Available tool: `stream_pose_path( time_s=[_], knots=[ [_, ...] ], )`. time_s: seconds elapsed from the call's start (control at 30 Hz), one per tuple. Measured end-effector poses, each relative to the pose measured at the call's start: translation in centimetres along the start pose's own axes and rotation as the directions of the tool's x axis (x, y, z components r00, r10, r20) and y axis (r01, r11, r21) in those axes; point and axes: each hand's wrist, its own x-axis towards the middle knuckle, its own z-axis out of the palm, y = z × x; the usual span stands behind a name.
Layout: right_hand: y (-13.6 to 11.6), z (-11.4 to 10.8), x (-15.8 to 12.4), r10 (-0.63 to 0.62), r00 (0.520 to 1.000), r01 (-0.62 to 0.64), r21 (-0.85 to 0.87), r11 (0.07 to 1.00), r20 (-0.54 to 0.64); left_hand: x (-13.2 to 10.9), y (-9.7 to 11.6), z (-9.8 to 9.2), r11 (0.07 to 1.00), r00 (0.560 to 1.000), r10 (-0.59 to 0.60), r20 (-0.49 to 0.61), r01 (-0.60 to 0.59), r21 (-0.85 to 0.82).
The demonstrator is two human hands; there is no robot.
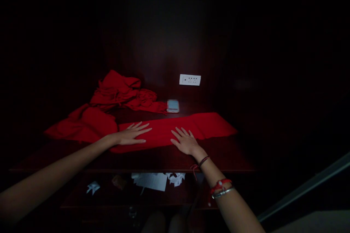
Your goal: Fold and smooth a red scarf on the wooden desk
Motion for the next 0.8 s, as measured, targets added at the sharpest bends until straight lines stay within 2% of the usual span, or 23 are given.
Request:
stream_pose_path(
  time_s=[0.07,0.13,0.23,0.27,0.33,0.47,0.6,0.7,0.8],
  knots=[
    [0.1,0.0,0.0,-0.005,1.0,0.005,-0.001,1.0,0.003,-0.4,-0.9,-0.2,0.999,0.999,-0.038,-0.008,0.038,0.019],
    [0.0,-0.2,0.0,-0.004,1.0,0.004,0.005,1.0,0.015,-1.1,-0.9,-0.4,0.996,0.994,-0.046,-0.095,0.053,0.074],
    [-0.8,-0.6,0.0,-0.022,0.999,0.023,0.027,0.999,-0.032,-2.7,0.5,-0.6,0.983,0.962,0.121,-0.245,-0.081,0.166],
    [-1.2,-0.7,0.0,-0.048,0.997,0.051,0.034,0.998,-0.062,-3.4,1.1,-0.8,0.975,0.947,0.179,-0.269,-0.133,0.178],
    [-2.0,-0.7,-0.1,-0.121,0.988,0.126,0.043,0.991,-0.092,-4.8,1.9,-1.1,0.97,0.93,0.22,-0.296,-0.175,0.171],
    [-2.9,-0.2,-0.1,-0.177,0.983,0.178,0.03,0.984,-0.043,-7.3,1.6,-1.4,0.978,0.957,0.197,-0.212,-0.178,0.108],
    [-2.7,0.2,0.0,-0.157,0.987,0.157,0.014,0.987,-0.015,-9.0,0.1,-0.3,0.995,0.991,0.055,-0.126,-0.044,0.089],
    [-2.3,0.1,0.2,-0.149,0.989,0.149,0.024,0.989,0.005,-8.5,-1.1,0.4,0.997,0.998,-0.011,-0.06,0.015,0.069],
    [-1.8,0.0,1.1,-0.099,0.994,0.098,0.035,0.995,0.034,-6.1,-2.6,0.5,0.998,0.998,-0.035,-0.052,0.037,0.044]
  ],
)
